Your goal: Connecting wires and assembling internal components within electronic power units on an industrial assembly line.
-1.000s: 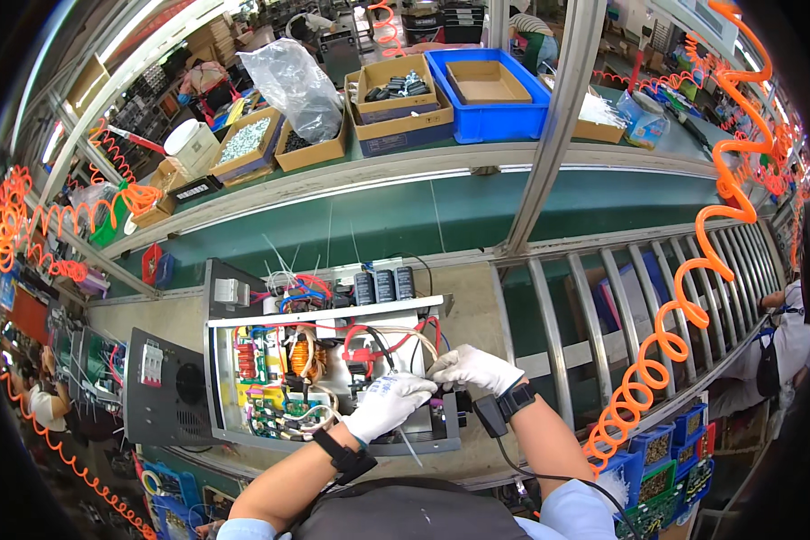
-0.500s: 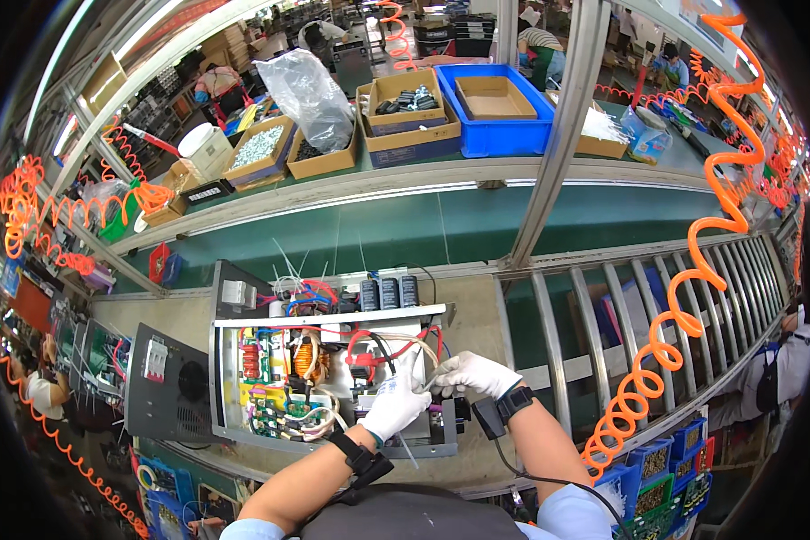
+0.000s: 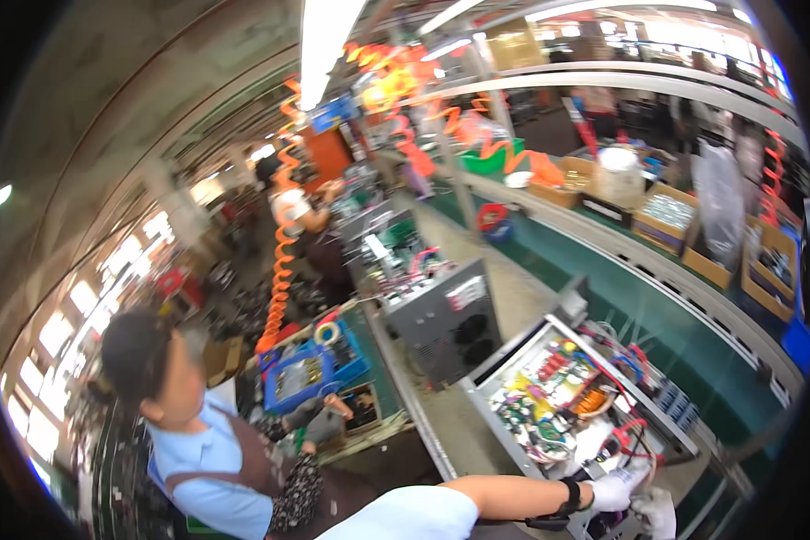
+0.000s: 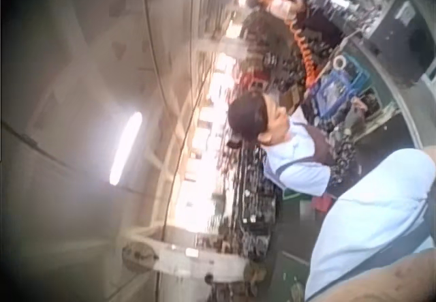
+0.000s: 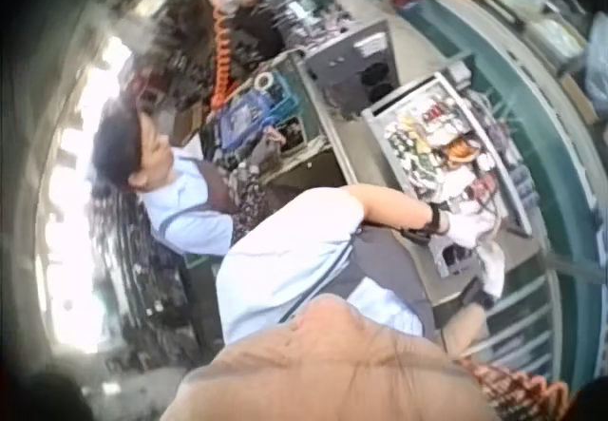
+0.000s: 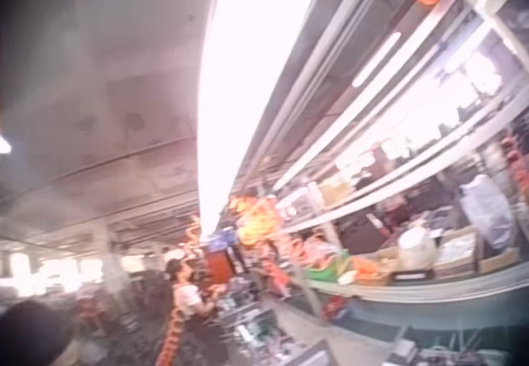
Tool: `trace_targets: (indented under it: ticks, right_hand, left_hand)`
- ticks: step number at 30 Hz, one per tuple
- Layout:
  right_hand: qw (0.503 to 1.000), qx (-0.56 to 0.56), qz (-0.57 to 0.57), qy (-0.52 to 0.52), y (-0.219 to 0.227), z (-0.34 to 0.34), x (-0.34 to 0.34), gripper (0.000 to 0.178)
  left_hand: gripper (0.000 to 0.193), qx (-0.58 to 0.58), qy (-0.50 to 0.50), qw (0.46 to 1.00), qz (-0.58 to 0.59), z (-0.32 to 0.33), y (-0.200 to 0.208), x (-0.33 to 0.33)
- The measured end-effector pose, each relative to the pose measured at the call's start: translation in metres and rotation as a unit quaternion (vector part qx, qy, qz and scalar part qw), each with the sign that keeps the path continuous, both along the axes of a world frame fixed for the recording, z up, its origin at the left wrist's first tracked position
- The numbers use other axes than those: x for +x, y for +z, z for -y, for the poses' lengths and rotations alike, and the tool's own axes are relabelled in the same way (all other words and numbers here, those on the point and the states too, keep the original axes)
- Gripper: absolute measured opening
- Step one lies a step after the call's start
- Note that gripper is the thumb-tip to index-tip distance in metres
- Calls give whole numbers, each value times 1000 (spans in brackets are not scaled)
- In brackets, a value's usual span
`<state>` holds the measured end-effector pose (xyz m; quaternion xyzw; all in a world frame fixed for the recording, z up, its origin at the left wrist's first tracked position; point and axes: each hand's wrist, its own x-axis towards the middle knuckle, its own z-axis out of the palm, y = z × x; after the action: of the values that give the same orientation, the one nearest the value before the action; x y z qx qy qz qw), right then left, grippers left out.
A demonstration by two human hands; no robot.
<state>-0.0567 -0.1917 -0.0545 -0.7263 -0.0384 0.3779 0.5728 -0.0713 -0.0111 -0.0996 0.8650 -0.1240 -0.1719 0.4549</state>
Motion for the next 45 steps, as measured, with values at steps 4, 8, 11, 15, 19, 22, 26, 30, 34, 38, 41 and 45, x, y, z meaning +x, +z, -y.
trace_targets:
  ticks: [4,8,11,15,19,22,26,30,34,38,41,45]
  right_hand:
    - [999,-29,15,27,20,-4,-8,35]
    - [995,-54,87,9,33,-13,-19,34]
    - [995,-32,92,-31,41,-17,-33,31]
    - [991,-15,124,-52,57,-24,-45,27]
    - [989,-4,133,-65,64,-27,-49,19]
    - [984,7,157,-85,51,-25,-48,19]
    - [942,-23,227,-246,11,-30,-51,28]
    - [950,-14,175,-260,-5,-23,-74,48]
    - [920,-122,281,-243,-8,-30,-93,62]
    - [921,-104,272,-260,-12,-31,-92,63]
    - [922,-95,280,-252,-13,-28,-94,64]
    - [918,-100,302,-238,-15,-29,-94,64]
  left_hand:
    - [68,15,0,1000,10,3,-11,-4]
    - [28,15,16,996,83,5,-7,-4]
    - [23,76,-1,997,32,7,7,-2]
    - [28,112,-27,993,36,6,28,-6]
    - [21,130,-126,982,52,-12,37,-2]
    - [19,19,-113,991,65,-23,38,-3]
    - [17,-61,-118,978,161,-25,35,-6]
    - [14,-10,-169,947,274,-21,31,6]
    - [20,-21,-105,993,-56,-20,47,19]
    - [20,47,-101,993,-33,-28,68,-5]
    - [20,31,-92,993,-72,-28,70,-12]
    - [21,37,-88,995,11,-20,60,-4]
